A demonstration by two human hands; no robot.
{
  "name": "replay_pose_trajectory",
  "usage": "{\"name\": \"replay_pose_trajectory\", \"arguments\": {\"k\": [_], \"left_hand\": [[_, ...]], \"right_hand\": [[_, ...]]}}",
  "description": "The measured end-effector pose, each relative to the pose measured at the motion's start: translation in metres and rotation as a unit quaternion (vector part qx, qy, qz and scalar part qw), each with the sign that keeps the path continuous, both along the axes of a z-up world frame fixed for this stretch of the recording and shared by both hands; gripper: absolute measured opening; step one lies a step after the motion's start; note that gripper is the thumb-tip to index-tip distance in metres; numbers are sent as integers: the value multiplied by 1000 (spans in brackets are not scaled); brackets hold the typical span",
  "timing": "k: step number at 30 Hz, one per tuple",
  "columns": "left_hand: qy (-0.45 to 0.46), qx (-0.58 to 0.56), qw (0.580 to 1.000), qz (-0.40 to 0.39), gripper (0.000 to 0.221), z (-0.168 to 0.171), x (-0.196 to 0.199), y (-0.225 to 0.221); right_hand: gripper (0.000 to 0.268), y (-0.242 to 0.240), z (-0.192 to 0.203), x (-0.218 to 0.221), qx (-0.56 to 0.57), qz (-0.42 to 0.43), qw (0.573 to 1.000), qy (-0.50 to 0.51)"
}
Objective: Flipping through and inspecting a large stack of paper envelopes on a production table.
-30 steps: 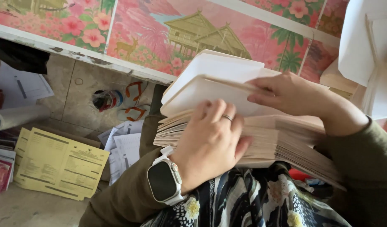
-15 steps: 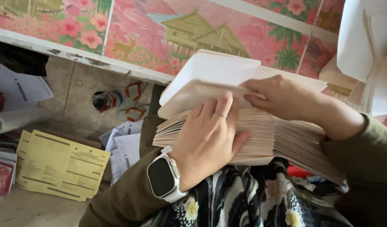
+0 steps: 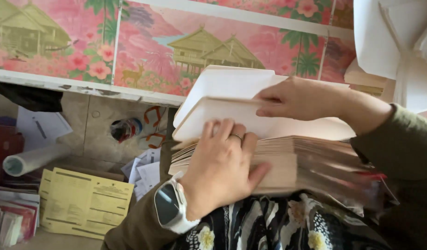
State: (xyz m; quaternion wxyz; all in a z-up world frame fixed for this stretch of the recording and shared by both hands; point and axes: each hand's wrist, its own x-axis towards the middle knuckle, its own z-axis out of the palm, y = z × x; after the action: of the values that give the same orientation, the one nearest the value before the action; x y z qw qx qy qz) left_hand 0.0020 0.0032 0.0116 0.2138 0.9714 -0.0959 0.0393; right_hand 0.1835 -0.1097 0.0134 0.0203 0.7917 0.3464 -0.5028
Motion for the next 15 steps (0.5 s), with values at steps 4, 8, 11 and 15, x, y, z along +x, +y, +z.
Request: {"name": "replay_pose_trajectory", "arguments": {"k": [4, 8, 11, 15], "left_hand": [[-10, -42, 999, 19, 47, -6, 0, 1], [-33, 30, 999, 27, 51, -2, 0, 0], [-42, 43, 998, 27, 50, -1, 0, -1], [-50, 41, 997, 29, 49, -2, 2, 0]], "right_hand": [[40, -18, -42, -8, 69, -19, 994, -81], [28, -22, -56, -8, 140, 27, 981, -134], [21, -22, -64, -8, 135, -34, 980, -141], [28, -11, -43, -6, 91, -47, 990, -99]]}}
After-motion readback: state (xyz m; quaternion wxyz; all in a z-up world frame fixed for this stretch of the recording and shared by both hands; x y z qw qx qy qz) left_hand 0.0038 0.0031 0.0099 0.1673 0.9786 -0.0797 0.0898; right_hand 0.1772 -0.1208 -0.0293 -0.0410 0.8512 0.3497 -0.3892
